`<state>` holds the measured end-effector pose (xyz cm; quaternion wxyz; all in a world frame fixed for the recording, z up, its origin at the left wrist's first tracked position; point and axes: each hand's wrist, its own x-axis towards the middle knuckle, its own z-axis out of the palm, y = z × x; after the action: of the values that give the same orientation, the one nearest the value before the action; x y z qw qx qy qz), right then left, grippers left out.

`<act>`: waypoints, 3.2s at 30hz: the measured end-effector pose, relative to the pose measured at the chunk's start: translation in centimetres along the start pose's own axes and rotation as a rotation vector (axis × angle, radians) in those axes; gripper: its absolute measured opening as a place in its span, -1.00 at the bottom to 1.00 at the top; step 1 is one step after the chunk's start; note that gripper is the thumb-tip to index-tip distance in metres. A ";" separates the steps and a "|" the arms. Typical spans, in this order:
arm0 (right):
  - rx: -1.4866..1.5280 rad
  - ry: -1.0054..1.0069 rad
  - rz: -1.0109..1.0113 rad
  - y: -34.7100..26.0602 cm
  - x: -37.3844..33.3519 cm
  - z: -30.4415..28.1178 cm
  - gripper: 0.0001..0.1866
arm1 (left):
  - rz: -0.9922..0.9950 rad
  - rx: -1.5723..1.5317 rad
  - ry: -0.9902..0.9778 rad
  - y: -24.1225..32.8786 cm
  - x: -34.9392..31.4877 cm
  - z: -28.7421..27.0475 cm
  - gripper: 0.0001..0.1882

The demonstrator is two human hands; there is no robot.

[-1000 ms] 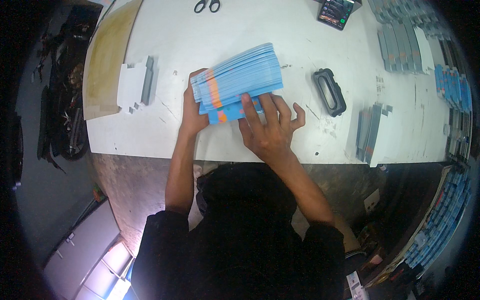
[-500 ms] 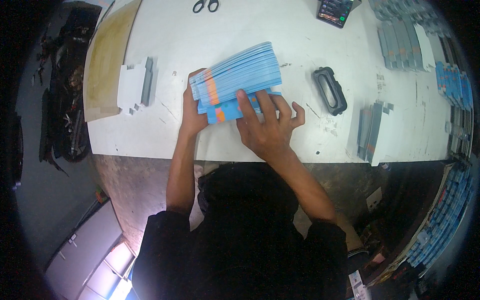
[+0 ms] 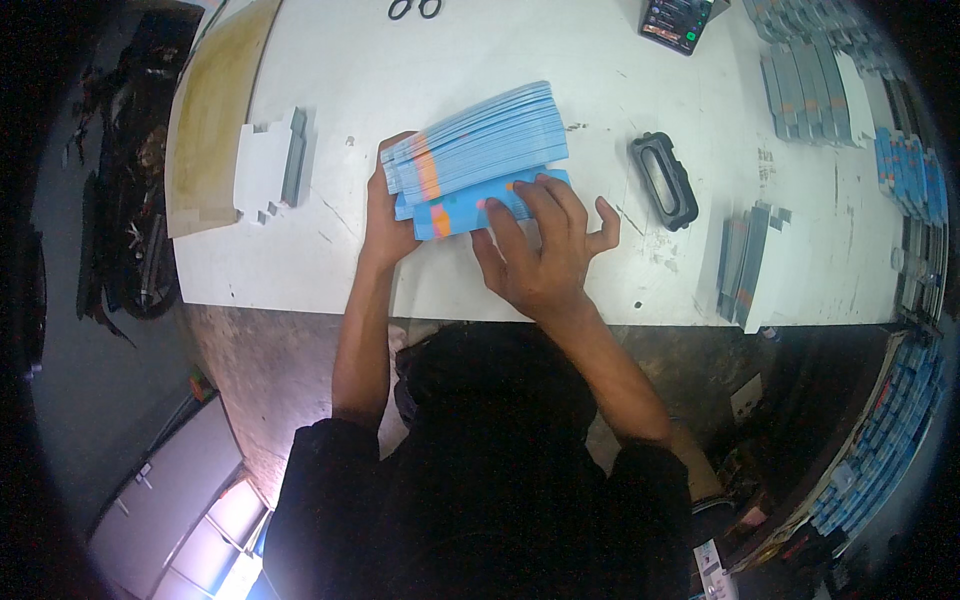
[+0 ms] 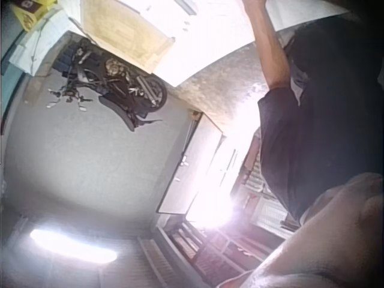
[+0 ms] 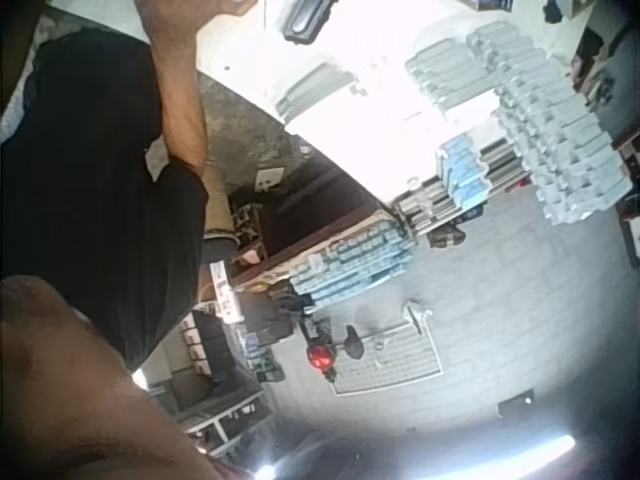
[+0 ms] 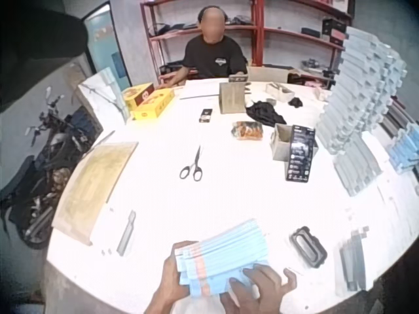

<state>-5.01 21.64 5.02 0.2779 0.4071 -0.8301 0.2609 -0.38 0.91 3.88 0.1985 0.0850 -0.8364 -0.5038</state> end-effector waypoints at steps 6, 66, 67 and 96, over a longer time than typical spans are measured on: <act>-0.092 -0.049 0.030 -0.4 -0.1 0.7 -0.28 | -0.001 -0.046 0.008 -0.4 -0.1 0.1 -0.36; -0.065 -0.022 0.032 -0.4 -0.6 1.2 -0.33 | -0.016 0.023 0.005 -0.8 -0.1 0.2 -0.31; -0.063 -0.022 0.034 -0.4 -0.6 1.2 -0.33 | -0.012 0.016 0.004 -0.8 -0.1 0.2 -0.31; -0.055 0.092 0.050 -0.8 0.1 0.7 -0.37 | -0.005 0.019 0.007 -0.6 -0.1 0.2 -0.30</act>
<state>-4.55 20.73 4.75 0.3204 0.3660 -0.8331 0.2633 -0.40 0.80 3.21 0.1995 0.0905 -0.8402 -0.4961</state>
